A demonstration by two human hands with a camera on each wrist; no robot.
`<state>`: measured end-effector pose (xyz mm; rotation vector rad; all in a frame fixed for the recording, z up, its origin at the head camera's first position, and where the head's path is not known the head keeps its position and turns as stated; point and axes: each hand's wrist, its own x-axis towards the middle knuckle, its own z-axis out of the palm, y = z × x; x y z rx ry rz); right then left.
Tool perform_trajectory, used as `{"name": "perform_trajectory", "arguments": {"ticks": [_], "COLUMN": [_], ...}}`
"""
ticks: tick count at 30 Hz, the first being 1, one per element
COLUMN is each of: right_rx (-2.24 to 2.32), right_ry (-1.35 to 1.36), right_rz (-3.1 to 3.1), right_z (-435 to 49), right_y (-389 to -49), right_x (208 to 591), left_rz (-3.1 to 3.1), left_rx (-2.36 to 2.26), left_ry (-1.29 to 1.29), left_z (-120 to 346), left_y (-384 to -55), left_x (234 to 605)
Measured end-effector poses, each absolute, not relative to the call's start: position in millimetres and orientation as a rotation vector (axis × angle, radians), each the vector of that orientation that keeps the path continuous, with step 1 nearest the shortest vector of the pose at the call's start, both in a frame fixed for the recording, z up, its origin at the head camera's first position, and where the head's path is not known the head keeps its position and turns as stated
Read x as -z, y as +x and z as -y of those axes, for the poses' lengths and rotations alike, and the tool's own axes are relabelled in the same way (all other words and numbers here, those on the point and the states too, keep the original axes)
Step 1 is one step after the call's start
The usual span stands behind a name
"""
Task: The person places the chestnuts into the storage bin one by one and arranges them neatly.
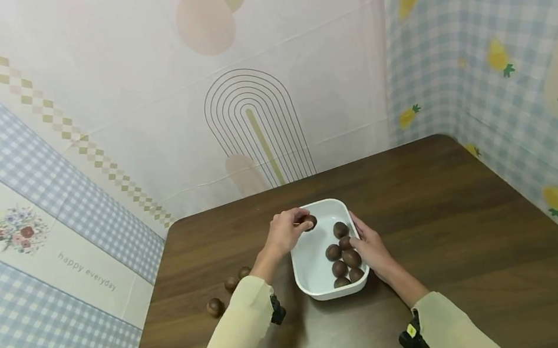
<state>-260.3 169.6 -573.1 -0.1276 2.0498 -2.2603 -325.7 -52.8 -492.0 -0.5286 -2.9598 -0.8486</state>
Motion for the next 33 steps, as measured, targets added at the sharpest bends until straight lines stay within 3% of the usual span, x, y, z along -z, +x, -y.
{"name": "perform_trajectory", "arguments": {"ticks": [10,18,33], "right_rx": [2.275,2.275,2.266], "right_ry": [-0.132,-0.119,-0.109], "right_rz": [-2.059,-2.068,-2.077], "right_z": [-170,-168,-168], "right_y": [-262,-261,-260], "right_x": [577,576,575], "left_rz": [2.92,2.962,2.973], "left_rx": [0.574,0.471,0.448], "left_ry": [-0.576,-0.469,-0.383], "left_z": [25,9,6], "left_y": [-318,-313,-309], "left_x": [506,513,521]}}
